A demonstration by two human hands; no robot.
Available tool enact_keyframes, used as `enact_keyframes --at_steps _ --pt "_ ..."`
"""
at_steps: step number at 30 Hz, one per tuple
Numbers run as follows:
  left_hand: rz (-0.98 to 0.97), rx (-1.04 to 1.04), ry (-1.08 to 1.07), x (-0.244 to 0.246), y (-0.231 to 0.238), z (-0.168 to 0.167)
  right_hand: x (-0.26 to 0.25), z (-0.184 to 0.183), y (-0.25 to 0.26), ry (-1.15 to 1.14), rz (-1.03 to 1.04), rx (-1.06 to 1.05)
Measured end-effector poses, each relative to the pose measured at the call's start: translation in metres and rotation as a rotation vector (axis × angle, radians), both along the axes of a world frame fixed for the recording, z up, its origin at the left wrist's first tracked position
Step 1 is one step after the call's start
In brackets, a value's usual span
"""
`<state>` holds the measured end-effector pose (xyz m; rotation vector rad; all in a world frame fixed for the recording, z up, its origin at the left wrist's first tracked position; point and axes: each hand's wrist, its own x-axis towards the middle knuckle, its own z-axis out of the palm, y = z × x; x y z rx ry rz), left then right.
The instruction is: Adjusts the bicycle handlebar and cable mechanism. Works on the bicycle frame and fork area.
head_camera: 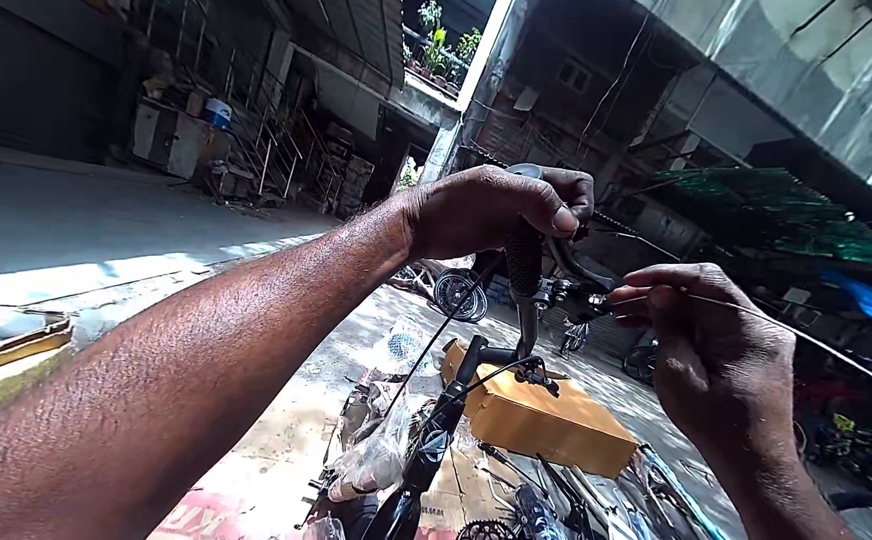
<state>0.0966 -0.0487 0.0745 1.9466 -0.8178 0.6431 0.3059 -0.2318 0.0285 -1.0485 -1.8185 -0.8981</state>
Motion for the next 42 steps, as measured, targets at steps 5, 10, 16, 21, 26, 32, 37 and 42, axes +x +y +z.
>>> enact_keyframes --at_steps 5,10,16,21,26,32,37,42 --pt "0.052 -0.024 -0.029 0.0 -0.005 -0.002 -0.01 0.009 -0.004 -0.189 -0.242 0.059" --pt "0.07 -0.016 -0.034 0.002 -0.006 -0.003 -0.011 0.013 -0.006 -0.186 -0.276 0.042" --pt "0.118 -0.054 -0.068 -0.001 -0.01 -0.007 -0.013 0.004 0.0 -0.132 -0.322 -0.012" --pt "0.348 -0.12 -0.207 -0.002 -0.018 -0.014 0.007 -0.002 0.01 0.023 -0.073 -0.404" --pt "0.515 -0.252 -0.363 -0.001 -0.019 -0.023 0.031 -0.031 0.052 0.161 0.103 -0.34" --pt "0.675 -0.298 -0.417 -0.013 -0.017 -0.026 0.019 -0.042 0.071 0.291 0.1 -0.253" --pt "0.696 -0.295 -0.418 -0.02 -0.016 -0.029 0.003 -0.04 0.046 0.28 0.248 -0.123" --pt "0.689 -0.282 -0.408 -0.016 -0.018 -0.028 -0.024 -0.014 0.031 0.131 0.286 0.032"
